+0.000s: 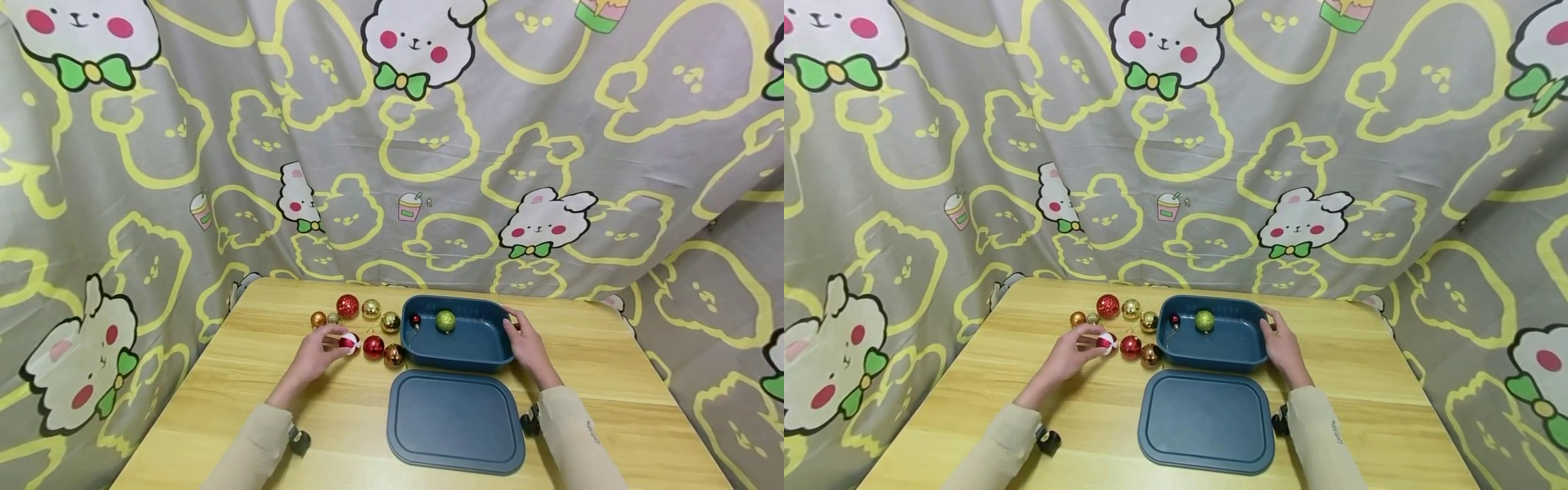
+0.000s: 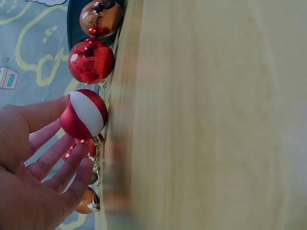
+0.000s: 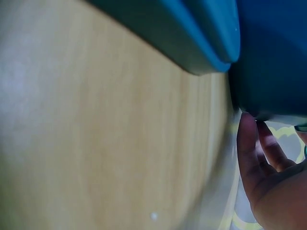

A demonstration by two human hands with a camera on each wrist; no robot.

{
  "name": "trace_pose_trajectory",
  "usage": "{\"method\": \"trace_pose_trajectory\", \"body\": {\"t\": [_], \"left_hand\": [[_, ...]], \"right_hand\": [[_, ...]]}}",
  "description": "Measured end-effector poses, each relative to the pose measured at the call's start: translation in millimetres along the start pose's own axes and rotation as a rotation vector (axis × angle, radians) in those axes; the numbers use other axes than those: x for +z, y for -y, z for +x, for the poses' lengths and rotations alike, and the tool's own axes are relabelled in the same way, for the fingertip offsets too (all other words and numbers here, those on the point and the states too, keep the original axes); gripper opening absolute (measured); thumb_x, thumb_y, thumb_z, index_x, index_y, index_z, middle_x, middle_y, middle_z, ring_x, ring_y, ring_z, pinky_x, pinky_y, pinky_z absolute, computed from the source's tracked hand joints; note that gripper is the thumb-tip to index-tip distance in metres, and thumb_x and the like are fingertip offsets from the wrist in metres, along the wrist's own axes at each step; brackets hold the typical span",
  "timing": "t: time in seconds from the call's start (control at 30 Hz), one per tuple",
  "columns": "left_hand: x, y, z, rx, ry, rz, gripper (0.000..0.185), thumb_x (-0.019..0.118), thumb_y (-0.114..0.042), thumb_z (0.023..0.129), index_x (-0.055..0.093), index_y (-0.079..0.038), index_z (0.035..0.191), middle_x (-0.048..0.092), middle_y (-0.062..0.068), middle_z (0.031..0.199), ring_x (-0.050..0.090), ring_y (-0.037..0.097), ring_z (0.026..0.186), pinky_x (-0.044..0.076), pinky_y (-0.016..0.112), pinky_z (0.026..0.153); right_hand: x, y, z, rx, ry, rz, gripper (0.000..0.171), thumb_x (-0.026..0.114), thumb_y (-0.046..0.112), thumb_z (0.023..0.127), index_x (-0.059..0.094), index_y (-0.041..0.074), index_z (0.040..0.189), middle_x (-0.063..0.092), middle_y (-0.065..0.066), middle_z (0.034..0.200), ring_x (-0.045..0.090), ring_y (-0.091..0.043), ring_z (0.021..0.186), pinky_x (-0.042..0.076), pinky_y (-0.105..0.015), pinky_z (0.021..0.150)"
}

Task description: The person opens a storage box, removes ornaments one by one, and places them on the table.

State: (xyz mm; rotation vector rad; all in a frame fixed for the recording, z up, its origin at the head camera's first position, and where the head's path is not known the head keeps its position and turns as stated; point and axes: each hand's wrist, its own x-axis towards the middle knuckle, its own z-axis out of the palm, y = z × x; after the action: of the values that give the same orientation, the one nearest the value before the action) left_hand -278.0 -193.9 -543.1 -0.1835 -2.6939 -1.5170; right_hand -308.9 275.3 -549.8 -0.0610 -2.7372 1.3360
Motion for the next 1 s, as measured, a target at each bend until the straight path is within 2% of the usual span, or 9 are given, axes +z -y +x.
{"method": "trace_pose_trajectory", "body": {"t": [0.13,0.27,0.53,0.73,1.0], "left_hand": [[-4.2,0.5,0.6,0.024,-0.011,0.039,0.045,0.082,-0.01,0.088,0.067,-0.008,0.13,0.068,0.014,0.132,0.065,0.034,0.119,0.057,0.05,0.1],[-8.0,-2.1,2.8,0.078,-0.035,0.094,0.047,0.083,-0.014,0.088,0.067,-0.008,0.132,0.066,0.015,0.136,0.059,0.036,0.127,0.051,0.054,0.107],[-5.1,-24.3,9.3,0.188,-0.047,0.085,0.048,0.083,-0.015,0.089,0.067,-0.01,0.133,0.066,0.01,0.134,0.057,0.038,0.129,0.047,0.058,0.109],[8.3,-47.3,15.8,0.271,-0.025,0.083,0.047,0.081,-0.015,0.09,0.066,-0.006,0.134,0.067,0.012,0.133,0.059,0.041,0.126,0.048,0.059,0.108],[40.0,-67.7,29.1,0.293,0.058,0.03,0.046,0.079,-0.017,0.093,0.065,-0.013,0.136,0.065,0.011,0.136,0.059,0.04,0.127,0.048,0.058,0.11]], "right_hand": [[0.1,0.3,0.3,0.0,0.004,0.002,0.05,0.037,0.04,0.113,0.04,0.018,0.158,0.059,-0.026,0.124,0.057,-0.04,0.113,0.046,-0.043,0.09],[0.7,-0.4,0.4,0.003,0.008,0.002,0.05,0.037,0.041,0.113,0.041,0.019,0.158,0.059,-0.026,0.125,0.056,-0.041,0.114,0.046,-0.044,0.092],[-1.0,0.1,-0.2,-0.006,0.004,-0.002,0.049,0.037,0.038,0.114,0.04,0.018,0.158,0.058,-0.027,0.123,0.057,-0.041,0.112,0.046,-0.044,0.09],[-2.9,0.6,-0.3,0.0,-0.001,-0.009,0.048,0.038,0.036,0.114,0.04,0.019,0.159,0.058,-0.026,0.123,0.056,-0.04,0.11,0.046,-0.043,0.089],[-1.8,0.9,-1.1,0.006,0.008,-0.015,0.05,0.036,0.039,0.114,0.039,0.02,0.159,0.058,-0.025,0.123,0.057,-0.039,0.109,0.047,-0.041,0.088]]}}
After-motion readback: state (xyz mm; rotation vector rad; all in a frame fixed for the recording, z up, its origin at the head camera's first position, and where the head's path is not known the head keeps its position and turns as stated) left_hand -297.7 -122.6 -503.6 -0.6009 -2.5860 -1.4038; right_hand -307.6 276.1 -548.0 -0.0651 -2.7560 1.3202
